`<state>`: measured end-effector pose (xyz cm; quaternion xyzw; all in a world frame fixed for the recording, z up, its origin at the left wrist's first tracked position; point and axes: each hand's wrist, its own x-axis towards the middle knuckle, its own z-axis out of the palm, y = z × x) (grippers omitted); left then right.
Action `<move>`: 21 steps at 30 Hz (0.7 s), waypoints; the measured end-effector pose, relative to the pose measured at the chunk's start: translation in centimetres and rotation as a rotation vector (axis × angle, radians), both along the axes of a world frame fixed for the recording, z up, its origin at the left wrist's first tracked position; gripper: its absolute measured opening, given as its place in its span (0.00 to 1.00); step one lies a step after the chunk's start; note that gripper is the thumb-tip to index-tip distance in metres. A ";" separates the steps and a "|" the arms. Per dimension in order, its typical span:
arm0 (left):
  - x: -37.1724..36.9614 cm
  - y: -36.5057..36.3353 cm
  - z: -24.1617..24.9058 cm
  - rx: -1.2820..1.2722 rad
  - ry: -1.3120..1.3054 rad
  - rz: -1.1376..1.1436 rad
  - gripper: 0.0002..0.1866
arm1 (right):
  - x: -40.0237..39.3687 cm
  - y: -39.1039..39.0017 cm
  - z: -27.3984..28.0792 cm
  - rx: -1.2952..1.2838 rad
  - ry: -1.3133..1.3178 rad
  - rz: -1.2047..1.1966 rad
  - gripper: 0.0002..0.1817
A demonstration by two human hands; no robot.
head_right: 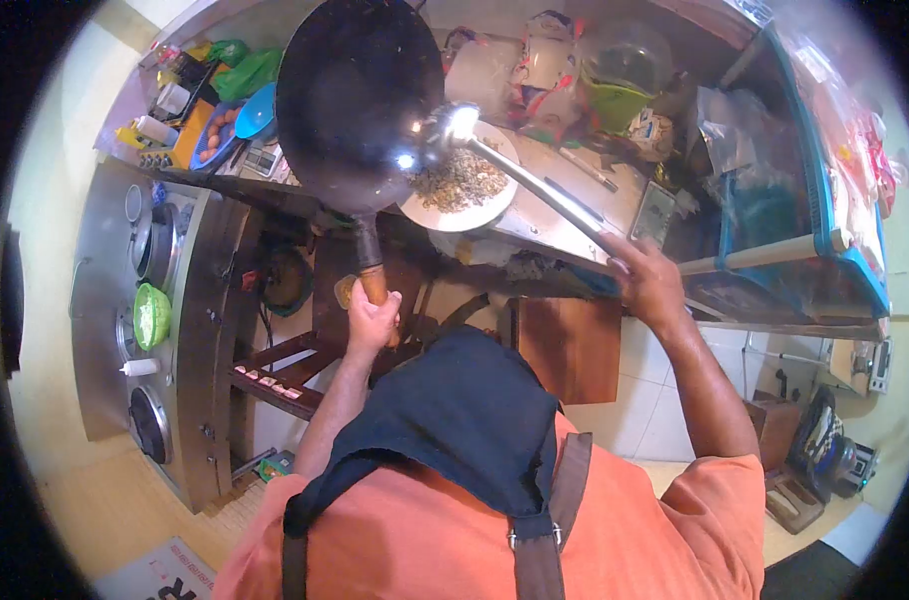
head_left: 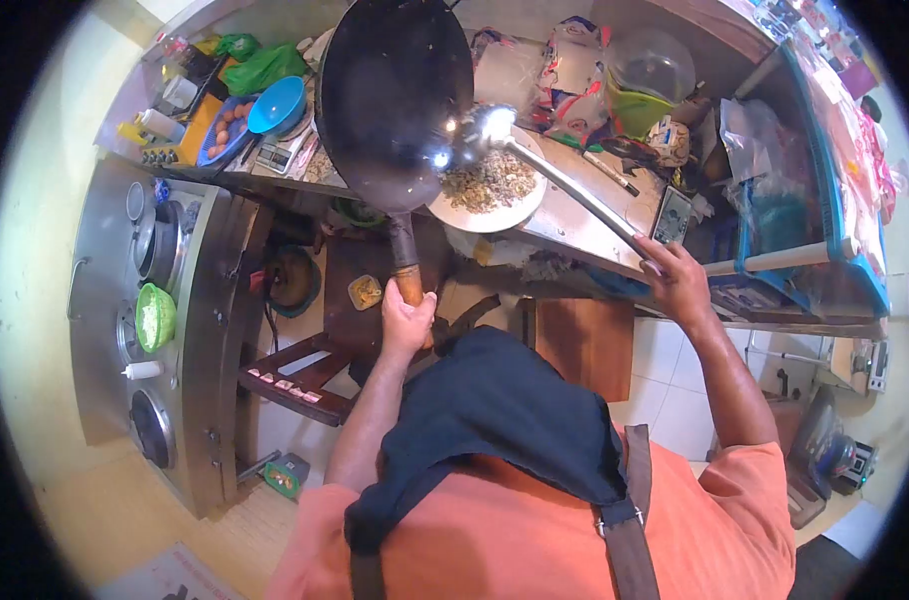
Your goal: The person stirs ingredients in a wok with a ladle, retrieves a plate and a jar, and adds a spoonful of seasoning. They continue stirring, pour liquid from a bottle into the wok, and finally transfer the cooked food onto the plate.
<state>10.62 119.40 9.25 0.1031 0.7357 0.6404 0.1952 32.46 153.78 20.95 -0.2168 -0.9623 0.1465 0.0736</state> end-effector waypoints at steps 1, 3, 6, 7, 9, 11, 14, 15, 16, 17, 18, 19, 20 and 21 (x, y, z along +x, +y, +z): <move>0.0 -0.1 -0.1 -0.046 0.003 0.012 0.15 | -0.3 -0.5 0.1 -0.052 0.034 0.007 0.27; 0.0 0.0 0.2 -0.095 0.005 0.018 0.15 | -1.5 -1.8 0.4 -0.086 0.064 0.037 0.27; -0.2 -0.1 0.4 -0.106 -0.027 -0.001 0.15 | -1.5 -2.1 0.7 -0.054 0.076 0.090 0.26; -0.4 -0.3 -0.2 -0.108 0.035 -0.006 0.15 | -1.4 -2.1 0.8 0.013 0.053 0.113 0.24; -1.0 -0.5 -0.8 -0.105 0.103 0.002 0.16 | 0.3 -0.4 0.4 0.034 0.034 0.085 0.24; -1.3 -1.0 -0.9 -0.096 0.121 -0.015 0.16 | 0.6 0.0 0.1 0.044 0.006 0.060 0.24; -1.8 -0.8 -1.1 -0.093 0.210 -0.032 0.16 | -0.9 -0.6 1.1 -0.057 0.099 0.013 0.25; -1.8 -0.5 -1.0 -0.092 0.238 -0.040 0.15 | -2.0 -1.1 1.1 -0.058 0.098 0.004 0.25; -1.6 -0.1 0.1 -0.121 0.251 -0.030 0.15 | -3.2 -1.5 0.9 -0.070 0.122 0.028 0.25; -1.5 0.1 1.2 -0.151 0.265 -0.022 0.14 | -4.0 -1.8 0.8 -0.084 0.147 0.050 0.25; -1.4 0.1 2.0 -0.154 0.267 -0.030 0.14 | -4.4 -1.9 1.5 -0.067 0.062 0.072 0.26; -1.5 0.1 2.7 -0.155 0.162 -0.043 0.15 | -4.1 -1.8 1.6 -0.069 0.064 0.067 0.26; -1.6 0.0 3.3 -0.154 0.059 -0.052 0.17 | -3.5 -1.1 1.7 -0.071 -0.002 0.046 0.26; -1.9 0.1 3.4 -0.150 0.064 -0.047 0.17 | -2.9 0.0 2.0 -0.068 -0.067 0.032 0.27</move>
